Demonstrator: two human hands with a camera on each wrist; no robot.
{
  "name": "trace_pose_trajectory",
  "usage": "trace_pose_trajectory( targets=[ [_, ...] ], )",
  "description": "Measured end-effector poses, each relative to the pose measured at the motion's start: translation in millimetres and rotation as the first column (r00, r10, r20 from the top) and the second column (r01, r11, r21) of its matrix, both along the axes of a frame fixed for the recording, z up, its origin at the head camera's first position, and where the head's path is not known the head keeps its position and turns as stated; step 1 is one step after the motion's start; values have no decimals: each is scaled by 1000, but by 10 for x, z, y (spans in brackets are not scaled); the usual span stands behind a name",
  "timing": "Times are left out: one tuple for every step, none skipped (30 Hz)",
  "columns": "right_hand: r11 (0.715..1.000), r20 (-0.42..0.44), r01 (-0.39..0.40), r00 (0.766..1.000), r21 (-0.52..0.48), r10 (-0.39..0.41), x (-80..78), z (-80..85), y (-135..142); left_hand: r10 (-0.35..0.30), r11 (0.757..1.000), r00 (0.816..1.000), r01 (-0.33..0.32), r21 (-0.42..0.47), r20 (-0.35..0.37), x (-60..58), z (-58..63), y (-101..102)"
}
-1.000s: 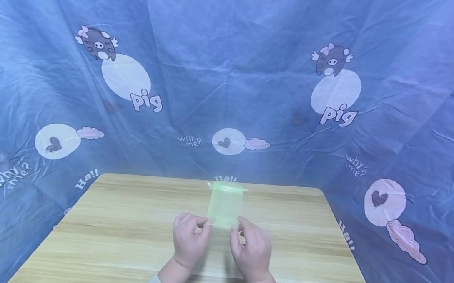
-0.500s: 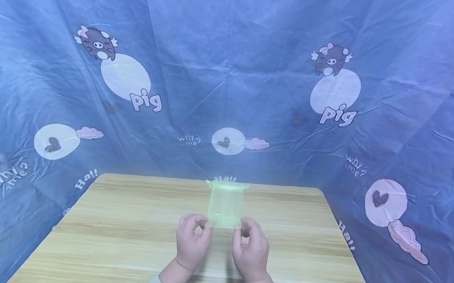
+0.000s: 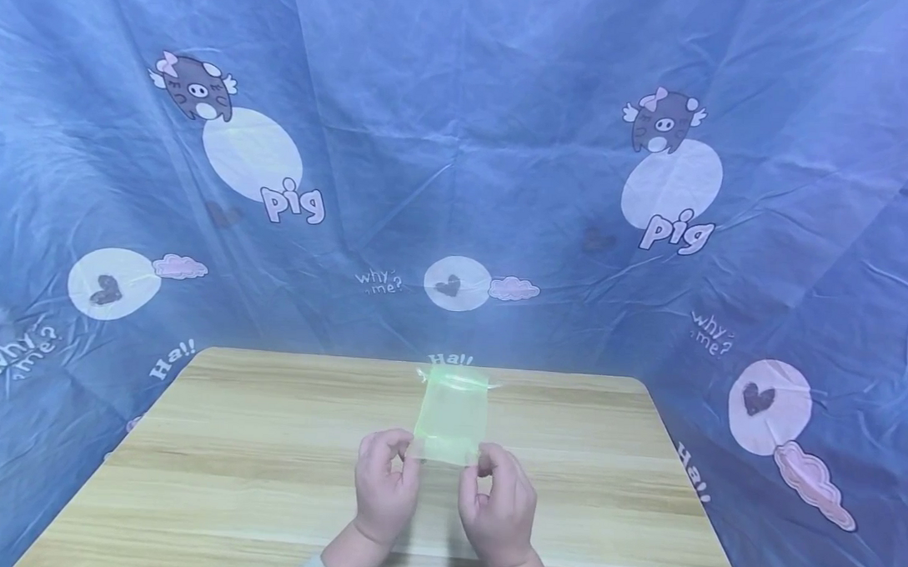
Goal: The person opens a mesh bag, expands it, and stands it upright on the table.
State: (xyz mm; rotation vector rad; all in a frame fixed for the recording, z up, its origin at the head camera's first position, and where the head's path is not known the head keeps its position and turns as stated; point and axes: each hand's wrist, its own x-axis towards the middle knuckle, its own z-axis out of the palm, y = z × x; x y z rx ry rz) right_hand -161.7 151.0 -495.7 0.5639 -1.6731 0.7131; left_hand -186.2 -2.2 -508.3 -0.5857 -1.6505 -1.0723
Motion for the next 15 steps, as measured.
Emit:
trace_pose_trajectory(
  targets=[
    [1000,43,-10,999,-6,10,13,-9,4,7,1000,1000,-7,-5,-10,-1,1,2],
    [1000,87,-20,996,-13,21,27,-19,8,15,1000,1000,-15,-12,-16,0,5,3],
    [999,128,-32,991,-20,34,41,-28,12,18,1000,999,-18,-20,-27,-1,7,4],
    [998,165,-47,985,-29,51,53,-36,15,17,999,999,-18,-30,-33,0,10,7],
    [998,189,-61,980,-35,66,59,-42,16,13,999,999,-14,-38,-36,0,14,9],
    [997,204,-71,976,-38,77,65,-48,17,9,999,999,-11,-44,-43,-1,18,13],
    [996,211,-76,974,-38,82,68,-52,19,5,999,999,-8,-49,-51,-2,21,16],
    [996,213,-81,973,-36,87,68,-55,20,2,999,999,-5,-54,-53,-2,23,19],
    [996,212,-82,973,-34,88,67,-57,21,1,998,998,-4,-55,-61,-4,24,22],
    [996,207,-81,975,-33,86,64,-59,23,2,999,998,-5,-54,-63,-6,25,23],
    [997,201,-74,976,-29,78,60,-59,24,7,999,998,-10,-50,-68,-8,25,24],
    [998,192,-63,979,-24,67,57,-60,26,12,999,997,-15,-45,-72,-11,25,24],
    [999,183,-48,982,-19,51,52,-58,27,16,999,997,-19,-42,-72,-13,25,24],
    [999,174,-32,984,-13,34,48,-57,29,19,999,997,-22,-42,-70,-14,25,22],
    [1000,164,-16,986,-8,17,45,-56,30,20,999,997,-23,-42,-70,-16,24,21]
  ],
)
